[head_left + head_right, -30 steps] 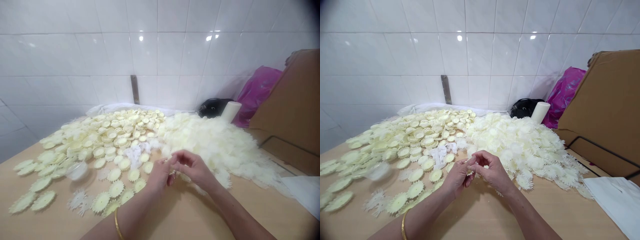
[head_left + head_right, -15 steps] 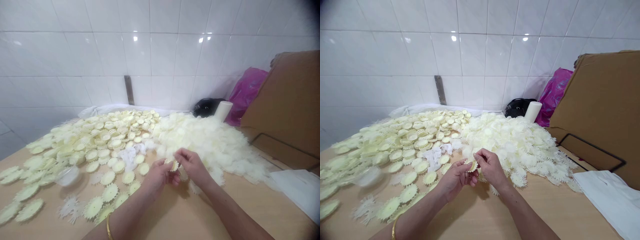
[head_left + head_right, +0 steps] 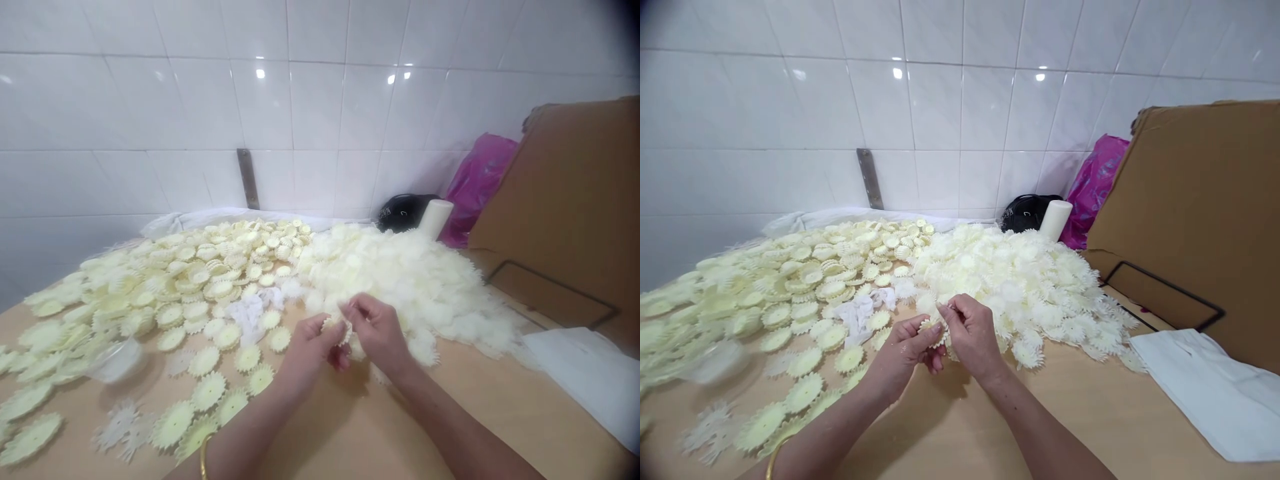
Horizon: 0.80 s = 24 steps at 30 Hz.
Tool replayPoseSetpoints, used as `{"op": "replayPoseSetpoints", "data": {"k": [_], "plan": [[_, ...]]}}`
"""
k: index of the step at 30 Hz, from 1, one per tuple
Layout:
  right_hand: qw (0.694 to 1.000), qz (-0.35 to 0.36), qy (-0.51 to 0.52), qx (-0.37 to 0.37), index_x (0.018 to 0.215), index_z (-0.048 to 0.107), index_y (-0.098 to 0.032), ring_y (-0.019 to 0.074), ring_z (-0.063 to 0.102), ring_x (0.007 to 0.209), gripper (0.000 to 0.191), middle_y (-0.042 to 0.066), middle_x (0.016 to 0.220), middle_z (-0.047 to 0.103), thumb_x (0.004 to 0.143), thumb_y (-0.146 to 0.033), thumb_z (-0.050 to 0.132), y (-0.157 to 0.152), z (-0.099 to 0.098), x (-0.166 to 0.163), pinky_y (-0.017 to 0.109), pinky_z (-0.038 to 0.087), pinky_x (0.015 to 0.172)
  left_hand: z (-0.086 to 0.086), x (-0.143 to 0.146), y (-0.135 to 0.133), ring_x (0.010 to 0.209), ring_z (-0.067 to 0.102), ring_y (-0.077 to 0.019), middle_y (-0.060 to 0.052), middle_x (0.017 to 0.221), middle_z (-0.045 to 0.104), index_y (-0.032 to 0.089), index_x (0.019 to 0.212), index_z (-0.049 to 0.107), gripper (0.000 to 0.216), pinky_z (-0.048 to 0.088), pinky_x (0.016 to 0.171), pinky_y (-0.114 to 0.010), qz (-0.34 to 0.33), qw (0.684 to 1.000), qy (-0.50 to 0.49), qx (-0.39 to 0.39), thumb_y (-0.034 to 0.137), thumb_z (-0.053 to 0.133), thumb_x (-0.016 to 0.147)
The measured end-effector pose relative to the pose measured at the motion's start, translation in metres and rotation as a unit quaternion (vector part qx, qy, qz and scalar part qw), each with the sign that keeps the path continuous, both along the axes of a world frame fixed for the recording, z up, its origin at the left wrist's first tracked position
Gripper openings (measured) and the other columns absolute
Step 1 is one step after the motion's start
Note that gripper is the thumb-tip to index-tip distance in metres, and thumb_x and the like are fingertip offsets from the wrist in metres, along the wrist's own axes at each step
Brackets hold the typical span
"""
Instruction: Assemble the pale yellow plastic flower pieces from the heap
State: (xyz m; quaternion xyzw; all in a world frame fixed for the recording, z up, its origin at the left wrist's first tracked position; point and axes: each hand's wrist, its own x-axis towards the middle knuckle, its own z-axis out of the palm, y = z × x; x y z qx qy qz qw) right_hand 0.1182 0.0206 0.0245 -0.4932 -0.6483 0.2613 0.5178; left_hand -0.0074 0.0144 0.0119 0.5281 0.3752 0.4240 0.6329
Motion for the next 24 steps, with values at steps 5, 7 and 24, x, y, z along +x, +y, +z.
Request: {"op": "replayPoseSetpoints", "data": {"k": [5, 7, 24], "plan": [[0.998, -0.046, 0.016, 0.025, 0.055, 0.033, -0.018, 0.0066, 0.032, 0.045, 0.033, -0.006, 0.048, 0.033, 0.081, -0.034, 0.044, -0.001, -0.001, -0.006, 0.019, 0.029, 0.043, 0.004, 0.002, 0.001, 0.044, 0.049, -0.0075, 0.000, 0.056, 0.053, 0.013, 0.067, 0.052, 0.026, 0.037, 0.045, -0.020, 0.003, 1.000, -0.026, 0.000, 0.038, 0.055, 0.075], [0.998, -0.043, 0.038, 0.006, 0.055, 0.032, -0.019, 0.0063, 0.031, 0.043, 0.034, -0.007, 0.047, 0.032, 0.082, -0.036, 0.043, -0.002, -0.001, -0.009, 0.019, 0.028, 0.041, 0.004, 0.002, 0.002, 0.044, 0.048, -0.0076, 0.000, 0.055, 0.053, 0.013, 0.067, 0.052, 0.026, 0.038, 0.045, -0.021, 0.010, 1.000, -0.025, 0.003, 0.037, 0.056, 0.074], [0.971, 0.023, 0.219, -0.098, 0.050, 0.034, -0.019, 0.0061, 0.035, 0.037, 0.043, -0.008, 0.038, 0.033, 0.075, -0.050, 0.050, 0.017, 0.000, 0.017, 0.020, 0.030, 0.042, -0.007, 0.001, -0.001, 0.045, 0.049, -0.0088, 0.000, 0.055, 0.054, 0.016, 0.070, 0.050, 0.030, 0.038, 0.046, -0.021, 0.055, 0.997, 0.008, -0.057, 0.045, 0.054, 0.072]]}}
